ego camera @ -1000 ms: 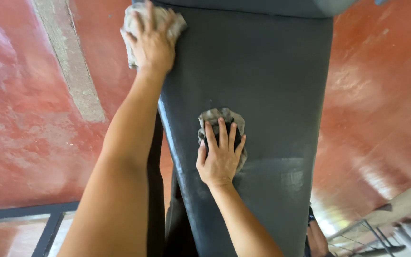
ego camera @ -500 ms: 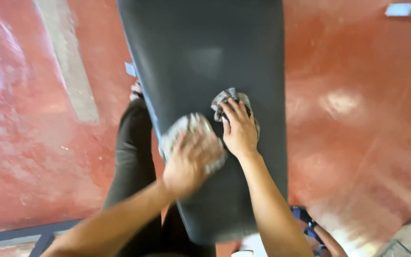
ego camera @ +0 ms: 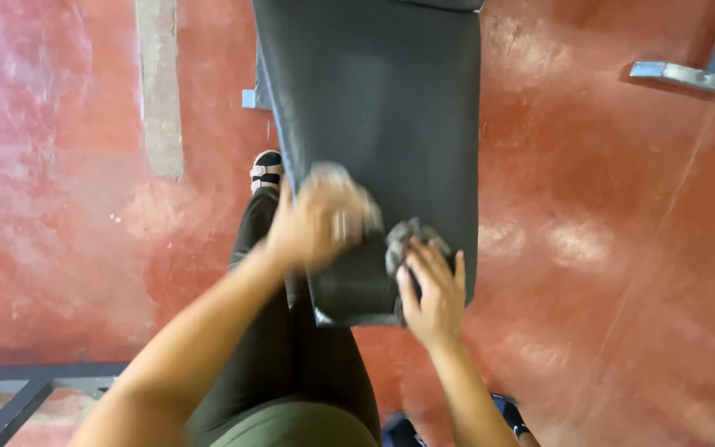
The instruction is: Wiping down a gym bench and weight-training equipment using cleaning cloths.
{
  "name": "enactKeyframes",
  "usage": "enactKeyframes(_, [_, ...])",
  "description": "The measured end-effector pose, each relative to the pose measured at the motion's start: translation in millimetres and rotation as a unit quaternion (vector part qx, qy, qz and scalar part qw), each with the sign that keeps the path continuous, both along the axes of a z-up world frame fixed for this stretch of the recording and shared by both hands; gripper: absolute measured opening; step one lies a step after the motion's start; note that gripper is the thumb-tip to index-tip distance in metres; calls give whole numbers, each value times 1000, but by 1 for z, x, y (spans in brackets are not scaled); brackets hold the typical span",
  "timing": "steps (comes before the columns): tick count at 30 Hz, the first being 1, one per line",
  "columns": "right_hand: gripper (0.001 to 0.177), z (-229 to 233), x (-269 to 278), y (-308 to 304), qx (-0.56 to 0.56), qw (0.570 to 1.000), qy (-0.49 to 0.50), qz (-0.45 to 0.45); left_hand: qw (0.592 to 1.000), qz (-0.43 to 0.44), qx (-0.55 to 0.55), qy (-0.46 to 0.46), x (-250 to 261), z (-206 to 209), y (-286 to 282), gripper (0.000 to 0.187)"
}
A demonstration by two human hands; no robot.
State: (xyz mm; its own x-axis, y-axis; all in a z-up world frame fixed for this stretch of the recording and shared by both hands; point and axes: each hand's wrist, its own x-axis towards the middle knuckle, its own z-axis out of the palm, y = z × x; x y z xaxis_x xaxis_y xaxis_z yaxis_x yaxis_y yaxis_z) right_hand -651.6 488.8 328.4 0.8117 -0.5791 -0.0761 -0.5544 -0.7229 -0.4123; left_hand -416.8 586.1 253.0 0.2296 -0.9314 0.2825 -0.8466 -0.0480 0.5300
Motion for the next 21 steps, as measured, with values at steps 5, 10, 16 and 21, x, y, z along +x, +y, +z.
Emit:
enactKeyframes(5, [35,-34,-1,-7,-123,986,-7,-115,886,97,451,56,23,-37,-77,49])
enactKeyframes(10, [32,-62,6,-71,-108,989,35,-94,994,-1,101,-49,-79,62,-4,47])
enactKeyframes(16, [36,-77,26,-55,-108,987,100,-72,996,-4,75,55,-90,69,81,85])
enactKeyframes(21, [42,0,42,52,-120,992,19,25,936,185,90,284,-40,-20,48,43])
